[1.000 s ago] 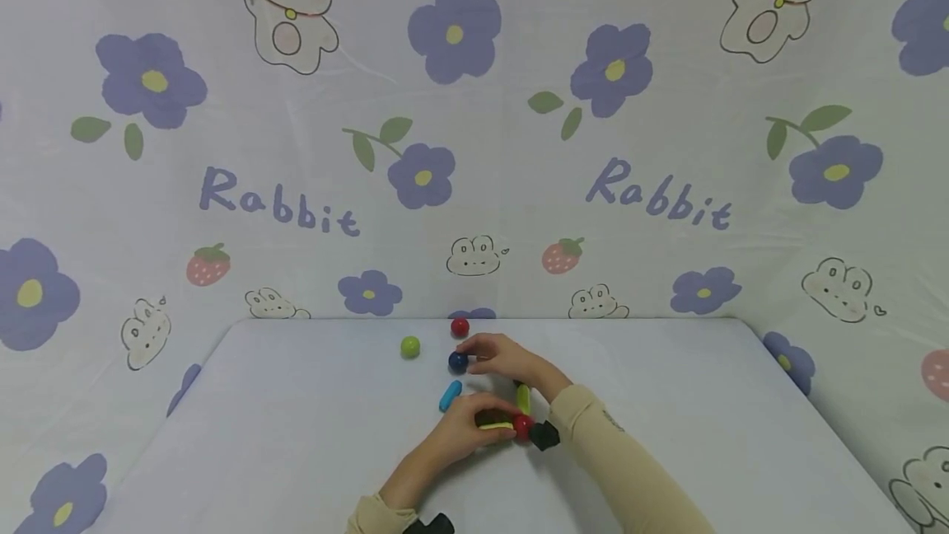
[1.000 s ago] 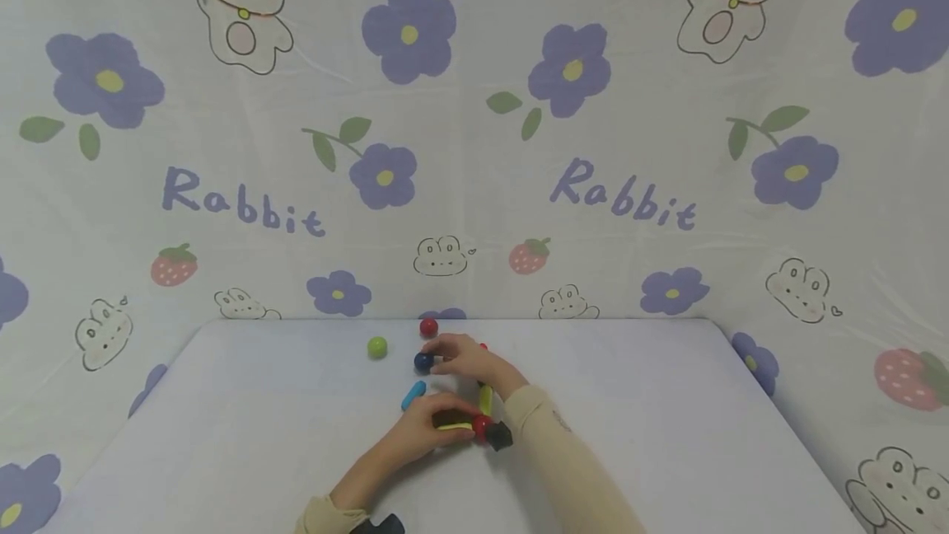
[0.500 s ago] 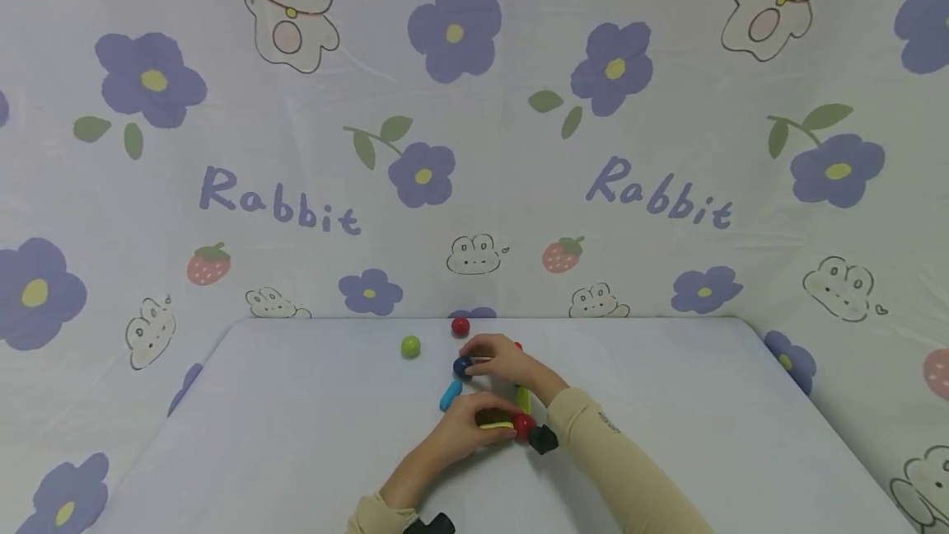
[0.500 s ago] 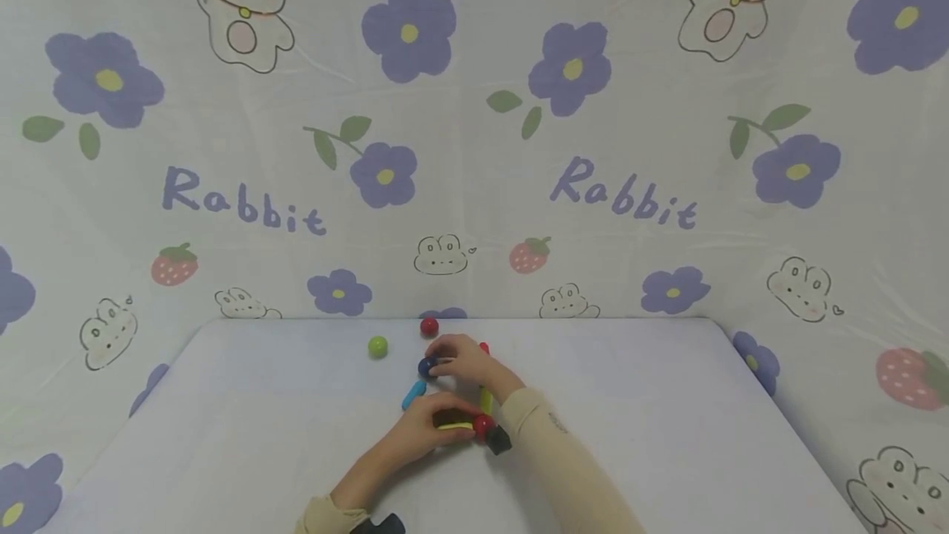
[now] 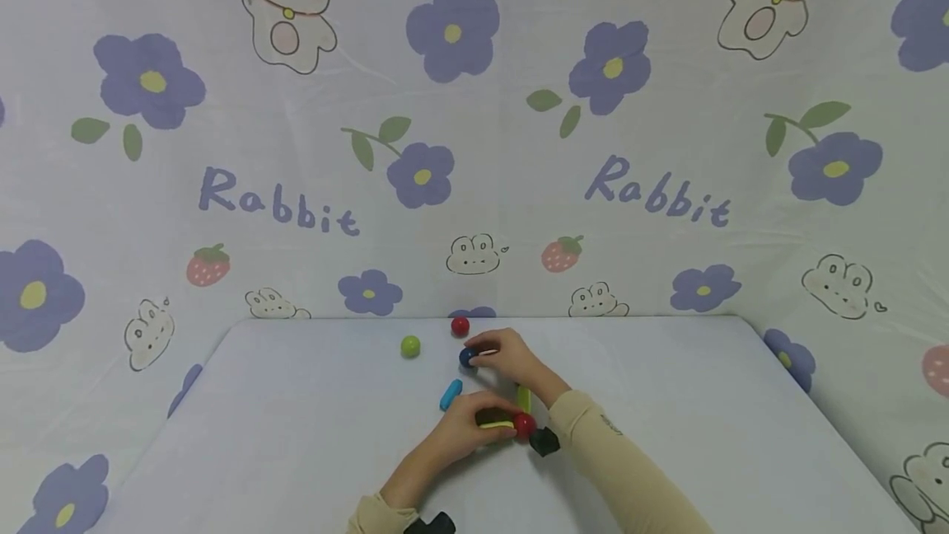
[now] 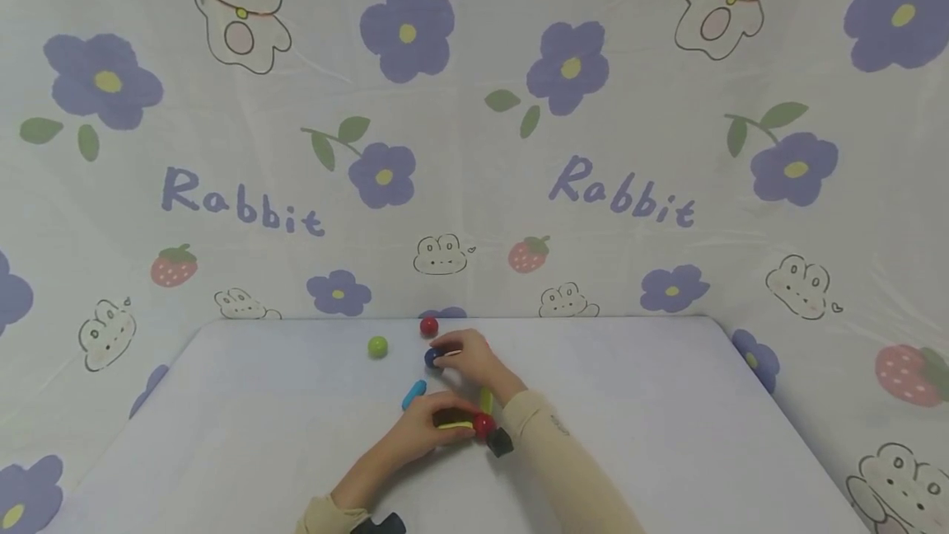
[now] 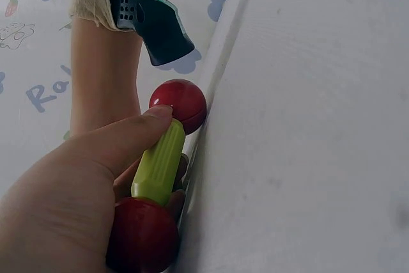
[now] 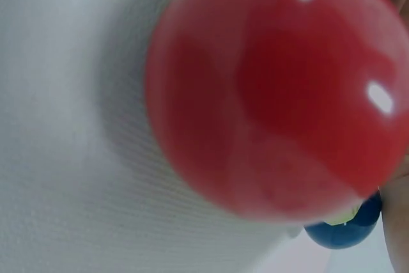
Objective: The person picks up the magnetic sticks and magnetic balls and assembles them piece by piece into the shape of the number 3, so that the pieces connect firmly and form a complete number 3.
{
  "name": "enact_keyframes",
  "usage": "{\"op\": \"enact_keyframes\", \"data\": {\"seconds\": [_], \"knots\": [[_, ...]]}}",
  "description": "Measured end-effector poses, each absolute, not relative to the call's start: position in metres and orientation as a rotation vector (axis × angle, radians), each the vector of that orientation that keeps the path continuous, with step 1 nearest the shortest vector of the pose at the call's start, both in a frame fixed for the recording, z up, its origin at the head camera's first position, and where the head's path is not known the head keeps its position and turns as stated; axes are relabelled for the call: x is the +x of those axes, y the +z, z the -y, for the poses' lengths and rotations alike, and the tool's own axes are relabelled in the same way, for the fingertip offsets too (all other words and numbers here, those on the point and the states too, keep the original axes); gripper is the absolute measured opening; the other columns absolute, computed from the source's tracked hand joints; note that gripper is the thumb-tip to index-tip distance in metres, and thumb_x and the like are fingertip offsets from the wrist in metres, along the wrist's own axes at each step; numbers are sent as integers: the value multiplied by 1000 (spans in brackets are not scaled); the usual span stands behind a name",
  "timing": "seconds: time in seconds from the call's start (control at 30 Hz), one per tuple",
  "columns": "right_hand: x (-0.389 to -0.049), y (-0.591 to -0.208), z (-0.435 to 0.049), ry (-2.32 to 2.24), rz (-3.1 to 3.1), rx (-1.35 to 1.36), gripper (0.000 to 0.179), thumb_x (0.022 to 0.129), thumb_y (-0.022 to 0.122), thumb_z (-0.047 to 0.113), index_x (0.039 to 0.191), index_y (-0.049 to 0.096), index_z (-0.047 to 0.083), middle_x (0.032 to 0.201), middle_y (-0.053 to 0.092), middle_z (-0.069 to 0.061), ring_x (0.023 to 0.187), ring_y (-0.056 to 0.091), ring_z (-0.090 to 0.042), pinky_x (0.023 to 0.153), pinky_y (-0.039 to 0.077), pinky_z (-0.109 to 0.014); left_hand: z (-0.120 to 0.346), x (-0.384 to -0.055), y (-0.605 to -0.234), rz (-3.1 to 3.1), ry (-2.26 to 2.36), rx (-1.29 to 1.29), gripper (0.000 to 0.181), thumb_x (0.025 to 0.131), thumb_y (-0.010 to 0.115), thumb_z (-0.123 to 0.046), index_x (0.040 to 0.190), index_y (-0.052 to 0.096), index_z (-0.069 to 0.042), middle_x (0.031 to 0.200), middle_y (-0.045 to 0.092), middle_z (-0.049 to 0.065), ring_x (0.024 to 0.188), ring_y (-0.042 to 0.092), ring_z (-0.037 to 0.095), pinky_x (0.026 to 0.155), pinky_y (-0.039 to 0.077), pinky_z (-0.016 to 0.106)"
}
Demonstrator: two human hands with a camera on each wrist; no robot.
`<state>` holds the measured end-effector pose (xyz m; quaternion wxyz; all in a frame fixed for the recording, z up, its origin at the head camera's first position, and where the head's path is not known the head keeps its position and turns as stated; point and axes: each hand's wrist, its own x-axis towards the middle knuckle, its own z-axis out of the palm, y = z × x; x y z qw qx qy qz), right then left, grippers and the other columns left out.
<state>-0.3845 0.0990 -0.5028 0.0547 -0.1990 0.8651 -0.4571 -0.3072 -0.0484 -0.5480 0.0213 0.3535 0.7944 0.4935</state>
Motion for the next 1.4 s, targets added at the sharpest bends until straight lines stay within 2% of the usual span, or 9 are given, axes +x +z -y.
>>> {"op": "enact_keyframes", "data": {"seconds": [0.37,0.73,0.93,1.4], "knots": [[-393,-503,-112,-1689,-2671,-442,31,86,72,7,117,68,5,120,69,-14,113,66,-30,97,53,-39,48,-306,-549,-2406,1569,1051,29,84,76,-23,113,71,-19,110,73,-1,100,66,13,90,52,23],[-397,-505,-129,-1959,-2581,-147,36,88,71,14,123,65,8,126,67,-11,120,62,-25,101,51,-37,49,-305,-546,-2409,1549,1020,29,85,75,-25,113,71,-20,109,73,-1,99,67,16,90,53,23],[-394,-509,-133,-1986,-2600,-50,35,89,70,13,123,65,6,126,66,-13,121,61,-26,104,49,-40,49,-303,-545,-2421,1542,1015,29,86,75,-24,114,71,-19,110,73,-1,97,66,11,88,53,20],[-392,-518,-137,-1981,-2603,107,35,89,69,11,123,64,6,127,65,-15,120,61,-28,103,49,-42,48,-304,-544,-2408,1559,1011,29,85,76,-23,113,71,-20,109,73,-1,97,67,15,87,53,21]]}}
